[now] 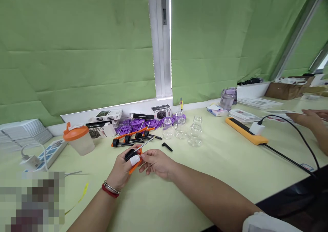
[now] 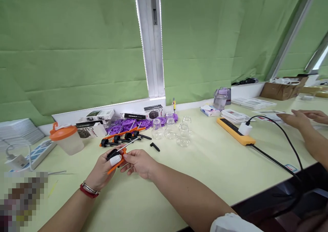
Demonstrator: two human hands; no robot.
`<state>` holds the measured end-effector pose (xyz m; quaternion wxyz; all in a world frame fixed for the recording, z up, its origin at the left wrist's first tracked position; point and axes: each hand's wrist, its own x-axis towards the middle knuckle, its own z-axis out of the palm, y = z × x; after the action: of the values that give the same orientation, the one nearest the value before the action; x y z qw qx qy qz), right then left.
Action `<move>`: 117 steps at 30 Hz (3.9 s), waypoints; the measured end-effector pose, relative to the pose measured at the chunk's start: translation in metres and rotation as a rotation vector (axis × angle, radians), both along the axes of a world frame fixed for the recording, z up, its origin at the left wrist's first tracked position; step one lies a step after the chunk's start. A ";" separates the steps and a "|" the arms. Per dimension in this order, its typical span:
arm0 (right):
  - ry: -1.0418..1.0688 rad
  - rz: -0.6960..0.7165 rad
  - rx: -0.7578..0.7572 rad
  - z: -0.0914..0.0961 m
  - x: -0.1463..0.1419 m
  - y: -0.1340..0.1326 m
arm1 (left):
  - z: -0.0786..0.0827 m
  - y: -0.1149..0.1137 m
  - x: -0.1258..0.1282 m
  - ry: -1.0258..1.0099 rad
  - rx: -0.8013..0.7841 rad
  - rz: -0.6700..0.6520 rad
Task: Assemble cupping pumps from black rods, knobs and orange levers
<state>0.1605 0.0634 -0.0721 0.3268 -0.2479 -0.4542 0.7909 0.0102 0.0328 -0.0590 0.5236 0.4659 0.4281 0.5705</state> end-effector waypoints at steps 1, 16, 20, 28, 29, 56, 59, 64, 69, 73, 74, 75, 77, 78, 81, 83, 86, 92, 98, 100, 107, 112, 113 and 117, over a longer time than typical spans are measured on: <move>-0.010 0.002 -0.003 0.001 0.001 0.002 | 0.000 0.000 -0.001 0.001 -0.014 -0.004; 0.039 -0.327 0.197 0.016 0.051 0.054 | 0.007 -0.002 -0.016 -0.097 -0.026 -0.110; 0.025 -0.267 0.218 0.015 0.048 0.048 | 0.011 -0.006 -0.009 -0.040 -0.056 -0.120; 0.000 -0.260 0.313 0.017 0.053 0.048 | 0.012 -0.006 -0.009 0.067 0.004 -0.149; -0.003 -0.259 0.314 0.017 0.054 0.049 | 0.012 -0.006 -0.009 0.089 0.010 -0.145; -0.394 -0.188 1.033 0.037 0.045 0.014 | 0.014 -0.015 0.001 0.478 0.017 -0.166; -0.452 -0.212 1.195 0.040 0.042 0.010 | 0.014 -0.015 0.002 0.474 0.050 -0.181; -0.434 -0.175 1.280 0.040 0.039 0.008 | 0.010 -0.014 0.001 0.389 0.054 -0.225; -0.404 -0.178 1.302 0.038 0.037 0.007 | 0.007 -0.016 0.003 0.287 0.060 -0.270; -0.391 -0.180 1.327 0.036 0.036 0.008 | 0.008 -0.017 0.005 0.294 0.020 -0.213; -0.381 -0.182 1.337 0.035 0.035 0.008 | 0.009 -0.018 0.006 0.301 0.008 -0.196; -0.372 -0.184 1.346 0.034 0.035 0.009 | 0.009 -0.018 0.006 0.306 -0.003 -0.179; -0.357 -0.189 1.359 0.033 0.034 0.010 | 0.009 -0.018 0.007 0.303 -0.027 -0.147; -0.349 -0.190 1.362 0.032 0.033 0.010 | 0.009 -0.018 0.007 0.297 -0.035 -0.138; -0.339 -0.185 1.361 0.031 0.032 0.010 | 0.008 -0.017 0.008 0.258 -0.033 -0.161; -0.341 -0.169 1.359 0.032 0.033 0.009 | 0.008 -0.016 0.008 0.231 -0.036 -0.185; -0.324 -0.178 1.338 0.035 0.037 0.014 | 0.010 -0.016 0.007 0.199 -0.052 -0.172; -0.603 -0.564 1.093 0.015 0.043 0.037 | 0.017 -0.009 -0.003 -0.057 0.006 0.038; -0.945 -0.133 1.542 -0.003 0.026 0.031 | 0.017 -0.001 -0.009 -0.243 -0.030 0.127; -0.986 0.008 1.765 -0.002 0.021 0.023 | 0.017 -0.001 -0.008 -0.274 -0.058 0.127; -1.070 0.159 2.166 -0.003 0.007 0.010 | 0.018 -0.002 -0.004 -0.313 -0.119 0.120; -1.060 0.199 2.269 -0.006 0.002 0.010 | 0.018 -0.002 -0.003 -0.307 -0.125 0.121; -1.048 0.200 2.289 -0.007 0.001 0.010 | 0.018 -0.002 -0.003 -0.306 -0.126 0.122; -0.948 0.167 2.361 -0.012 -0.001 0.011 | 0.015 -0.001 -0.004 -0.300 -0.134 0.130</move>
<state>0.1596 0.0739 -0.0838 0.1038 -0.0357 -0.9647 -0.2394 0.0060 0.0320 -0.0443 0.5736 0.3112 0.4115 0.6363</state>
